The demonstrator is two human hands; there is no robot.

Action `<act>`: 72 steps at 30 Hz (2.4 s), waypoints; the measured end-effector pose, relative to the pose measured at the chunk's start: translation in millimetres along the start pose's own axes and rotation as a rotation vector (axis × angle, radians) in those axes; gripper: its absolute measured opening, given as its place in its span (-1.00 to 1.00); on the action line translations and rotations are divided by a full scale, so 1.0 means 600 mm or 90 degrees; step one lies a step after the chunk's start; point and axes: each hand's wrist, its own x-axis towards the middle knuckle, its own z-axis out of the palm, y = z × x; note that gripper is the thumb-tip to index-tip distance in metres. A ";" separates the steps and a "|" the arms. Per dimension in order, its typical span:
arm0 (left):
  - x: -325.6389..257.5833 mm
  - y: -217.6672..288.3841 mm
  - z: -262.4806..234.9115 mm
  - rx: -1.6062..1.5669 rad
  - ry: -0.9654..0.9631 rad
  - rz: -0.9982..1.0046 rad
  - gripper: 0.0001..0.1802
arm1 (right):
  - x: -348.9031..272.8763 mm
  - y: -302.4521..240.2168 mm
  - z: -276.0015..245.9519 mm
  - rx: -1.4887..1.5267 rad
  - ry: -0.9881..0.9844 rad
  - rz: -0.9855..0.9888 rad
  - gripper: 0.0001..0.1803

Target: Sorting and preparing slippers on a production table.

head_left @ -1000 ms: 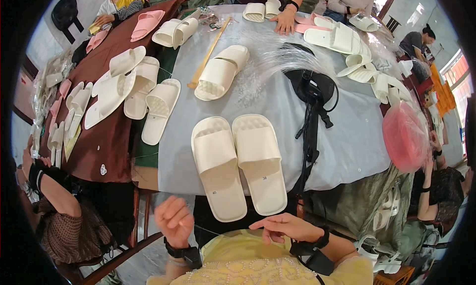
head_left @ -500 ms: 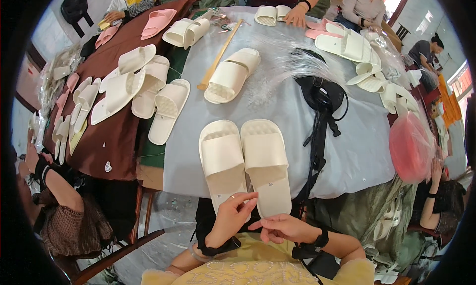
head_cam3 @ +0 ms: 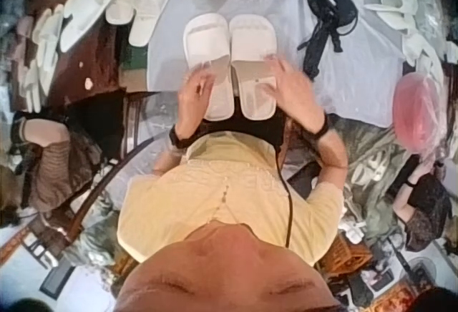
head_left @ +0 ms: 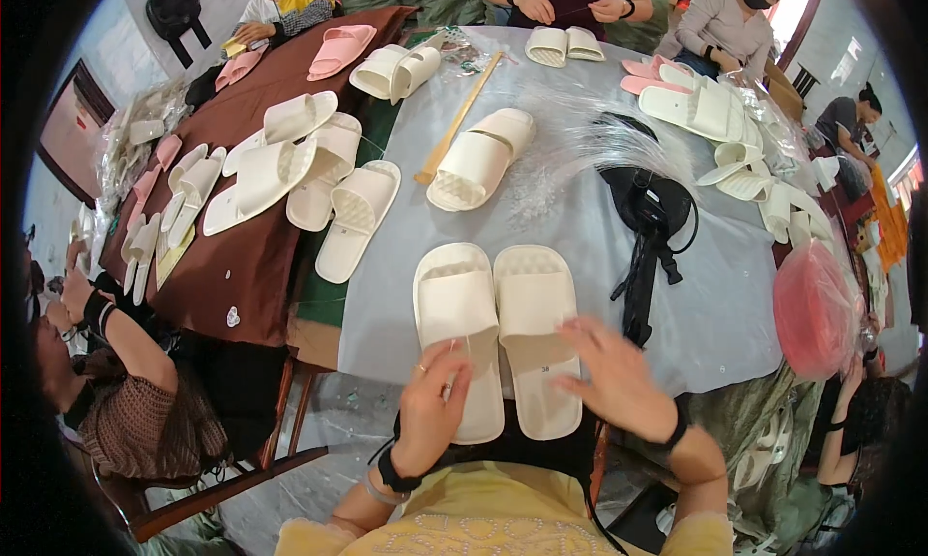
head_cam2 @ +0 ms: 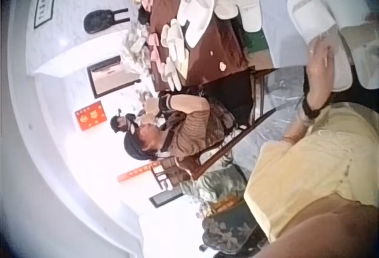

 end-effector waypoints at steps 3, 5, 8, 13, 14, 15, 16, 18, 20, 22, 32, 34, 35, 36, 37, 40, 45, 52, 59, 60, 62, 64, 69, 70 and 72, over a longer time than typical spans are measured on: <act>0.071 -0.012 -0.011 0.039 0.181 0.173 -0.89 | 0.083 0.033 -0.024 -0.091 -0.007 -0.045 -0.12; 0.129 -0.038 -0.021 0.020 0.180 0.133 -0.87 | 0.117 0.073 0.005 -0.038 -0.024 -0.100 0.01; 0.171 -0.075 -0.028 0.015 0.006 0.091 -0.85 | 0.133 0.076 0.020 0.103 -0.140 -0.046 0.04; 0.142 -0.063 -0.009 -0.083 -0.072 0.066 -0.86 | 0.071 0.050 0.027 0.055 -0.113 -0.023 0.02; 0.138 -0.060 -0.006 -0.084 -0.074 0.064 -0.86 | 0.060 0.049 0.028 0.067 -0.091 -0.029 0.01; 0.134 -0.059 -0.004 -0.080 -0.065 0.074 -0.86 | 0.053 0.049 0.032 0.070 -0.074 -0.037 -0.01; 0.132 -0.055 -0.004 -0.075 -0.056 0.086 -0.87 | 0.050 0.051 0.032 0.070 -0.074 -0.034 -0.01; 0.125 -0.047 -0.006 -0.037 -0.021 0.090 -0.88 | 0.045 0.053 0.031 0.063 -0.032 -0.058 -0.01; 0.112 -0.034 -0.014 0.002 0.013 0.094 -0.88 | 0.039 0.042 0.015 0.092 -0.013 -0.033 -0.06; 0.067 -0.004 -0.029 -0.015 0.097 0.146 -0.91 | 0.033 0.044 0.002 0.119 0.005 -0.008 -0.11; -0.021 0.011 0.040 -0.575 -0.515 -0.505 -0.78 | 0.090 0.091 -0.010 0.281 0.029 0.027 -0.68; -0.017 0.003 0.052 -0.636 -0.519 -0.562 -0.73 | 0.107 0.098 0.002 0.276 -0.059 0.058 -0.66; -0.015 0.004 0.058 -0.675 -0.496 -0.547 -0.72 | 0.115 0.104 0.008 0.271 -0.058 0.057 -0.66; -0.012 0.006 0.065 -0.713 -0.472 -0.532 -0.72 | 0.123 0.111 0.012 0.277 -0.096 0.062 -0.64; -0.007 0.012 0.071 -0.739 -0.453 -0.533 -0.77 | 0.131 0.113 0.017 0.286 -0.136 0.065 -0.62; 0.009 0.010 0.113 -0.793 -0.349 -0.494 -0.87 | 0.154 0.117 0.024 0.275 -0.274 0.037 -0.58; 0.020 0.017 0.146 -0.804 -0.301 -0.500 -0.94 | 0.166 0.108 0.019 0.318 -0.358 0.052 -0.53; 0.021 0.015 0.148 -0.803 -0.299 -0.459 -0.95 | 0.178 0.121 0.023 0.480 -0.400 0.136 -0.61; 0.008 0.011 0.137 -0.745 -0.309 -0.438 -0.78 | 0.170 0.135 0.040 0.709 -0.279 0.258 -0.72; 0.005 0.010 0.133 -0.723 -0.312 -0.425 -0.74 | 0.166 0.129 0.042 0.771 -0.178 0.286 -0.69; -0.005 0.013 0.121 -0.702 -0.318 -0.414 -0.70 | 0.162 0.130 0.043 0.828 -0.075 0.317 -0.66; -0.022 0.017 0.097 -0.664 -0.304 -0.359 -0.73 | 0.161 0.136 0.041 0.956 0.150 0.284 -0.69; -0.048 -0.006 0.058 -0.573 -0.298 -0.236 -0.72 | 0.169 0.182 0.040 1.189 0.252 0.310 -0.80; -0.050 -0.006 0.054 -0.558 -0.255 -0.240 -0.72 | 0.172 0.177 0.037 1.239 0.213 0.312 -0.82; -0.049 -0.011 0.045 -0.582 -0.230 -0.284 -0.72 | 0.175 0.158 0.034 1.168 0.149 0.304 -0.80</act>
